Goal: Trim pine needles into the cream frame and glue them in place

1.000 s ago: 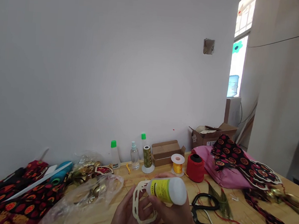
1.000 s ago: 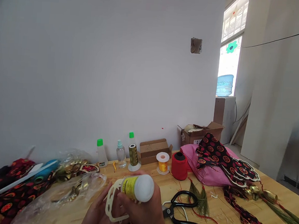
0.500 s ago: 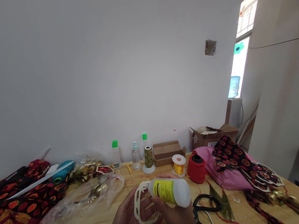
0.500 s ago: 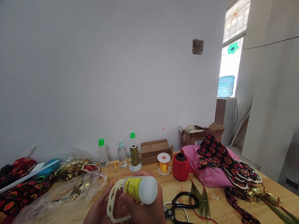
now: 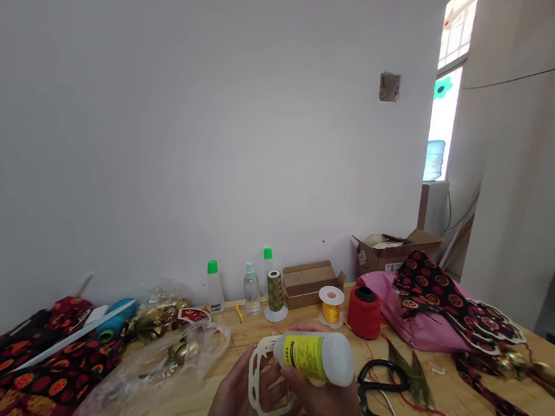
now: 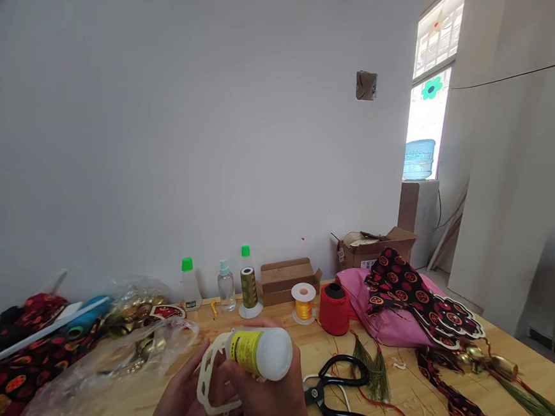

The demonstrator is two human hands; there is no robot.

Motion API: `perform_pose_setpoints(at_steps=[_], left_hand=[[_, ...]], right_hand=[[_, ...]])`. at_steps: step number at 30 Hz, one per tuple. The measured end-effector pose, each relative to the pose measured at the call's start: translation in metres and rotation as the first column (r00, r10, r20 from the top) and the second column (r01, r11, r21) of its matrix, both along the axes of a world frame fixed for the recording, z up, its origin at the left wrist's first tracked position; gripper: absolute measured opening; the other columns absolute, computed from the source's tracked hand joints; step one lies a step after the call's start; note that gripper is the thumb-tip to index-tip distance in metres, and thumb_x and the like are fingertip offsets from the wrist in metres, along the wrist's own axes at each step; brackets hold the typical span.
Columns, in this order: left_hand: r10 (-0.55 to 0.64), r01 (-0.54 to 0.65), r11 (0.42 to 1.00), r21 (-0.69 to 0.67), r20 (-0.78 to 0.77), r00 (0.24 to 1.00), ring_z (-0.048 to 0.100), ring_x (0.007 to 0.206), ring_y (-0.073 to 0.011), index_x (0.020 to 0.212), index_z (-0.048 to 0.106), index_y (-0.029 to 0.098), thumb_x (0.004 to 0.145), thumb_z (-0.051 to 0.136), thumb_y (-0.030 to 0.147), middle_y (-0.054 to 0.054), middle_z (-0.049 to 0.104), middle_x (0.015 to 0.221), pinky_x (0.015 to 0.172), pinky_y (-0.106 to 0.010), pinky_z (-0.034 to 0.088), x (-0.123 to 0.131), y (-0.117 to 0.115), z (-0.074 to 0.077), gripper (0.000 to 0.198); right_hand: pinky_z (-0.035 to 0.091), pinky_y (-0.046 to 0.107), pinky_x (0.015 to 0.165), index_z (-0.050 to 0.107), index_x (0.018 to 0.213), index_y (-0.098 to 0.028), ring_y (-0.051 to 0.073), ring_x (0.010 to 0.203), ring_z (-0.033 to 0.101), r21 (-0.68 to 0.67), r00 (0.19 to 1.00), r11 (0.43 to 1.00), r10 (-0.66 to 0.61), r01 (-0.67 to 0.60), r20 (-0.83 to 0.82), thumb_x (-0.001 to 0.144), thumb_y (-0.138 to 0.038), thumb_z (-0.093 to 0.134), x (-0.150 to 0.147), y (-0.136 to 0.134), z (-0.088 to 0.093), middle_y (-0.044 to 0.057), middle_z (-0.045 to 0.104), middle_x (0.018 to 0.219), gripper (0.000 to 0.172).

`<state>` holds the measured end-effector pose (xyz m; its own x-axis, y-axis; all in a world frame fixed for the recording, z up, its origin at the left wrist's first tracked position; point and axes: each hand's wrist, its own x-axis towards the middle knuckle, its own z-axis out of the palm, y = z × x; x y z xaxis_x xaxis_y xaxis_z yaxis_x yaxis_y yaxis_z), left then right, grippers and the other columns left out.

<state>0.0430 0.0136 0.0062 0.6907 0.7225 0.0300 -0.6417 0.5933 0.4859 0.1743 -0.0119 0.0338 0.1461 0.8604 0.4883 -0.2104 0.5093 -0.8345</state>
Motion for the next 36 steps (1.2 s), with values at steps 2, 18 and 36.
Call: perform_pose_setpoints(at_steps=[2,18,36], left_hand=[[0.004,-0.004,1.0,-0.013,0.007,1.0,0.06,0.085,-0.0205,0.091,0.065,0.014,0.084,0.03,0.038,-0.01,0.07,0.091,0.081,-0.035,0.037,-0.0003,0.0001,-0.0007,0.043],[0.0,0.0,1.0,-0.013,0.001,1.0,0.06,0.081,-0.0204,0.094,0.064,0.01,0.084,0.028,0.038,-0.012,0.068,0.092,0.077,-0.034,0.039,0.0009,0.0,-0.0011,0.047],[0.011,-0.011,1.0,0.007,-0.016,1.0,0.061,0.077,-0.0184,0.095,0.063,0.011,0.084,0.027,0.037,-0.009,0.069,0.089,0.077,-0.033,0.04,0.0012,-0.0006,-0.0004,0.046]], right_hand=[[0.051,0.029,0.058,0.053,0.087,-0.02,0.019,0.065,0.059,0.019,1.0,1.0,0.003,-0.003,-0.006,0.058,-0.022,0.065,-0.0005,0.0007,-0.001,0.003,0.061,0.077,0.031],[0.05,0.028,0.064,0.051,0.092,-0.022,0.018,0.07,0.057,0.075,0.993,0.997,0.005,-0.014,0.121,0.061,-0.016,0.062,0.0057,0.0006,-0.0061,0.002,0.058,0.081,0.034],[0.049,0.029,0.068,0.052,0.093,-0.023,0.018,0.073,0.058,0.132,0.992,0.991,-0.042,0.026,0.123,0.061,-0.02,0.064,0.006,-0.0015,-0.006,0.001,0.059,0.083,0.035]])
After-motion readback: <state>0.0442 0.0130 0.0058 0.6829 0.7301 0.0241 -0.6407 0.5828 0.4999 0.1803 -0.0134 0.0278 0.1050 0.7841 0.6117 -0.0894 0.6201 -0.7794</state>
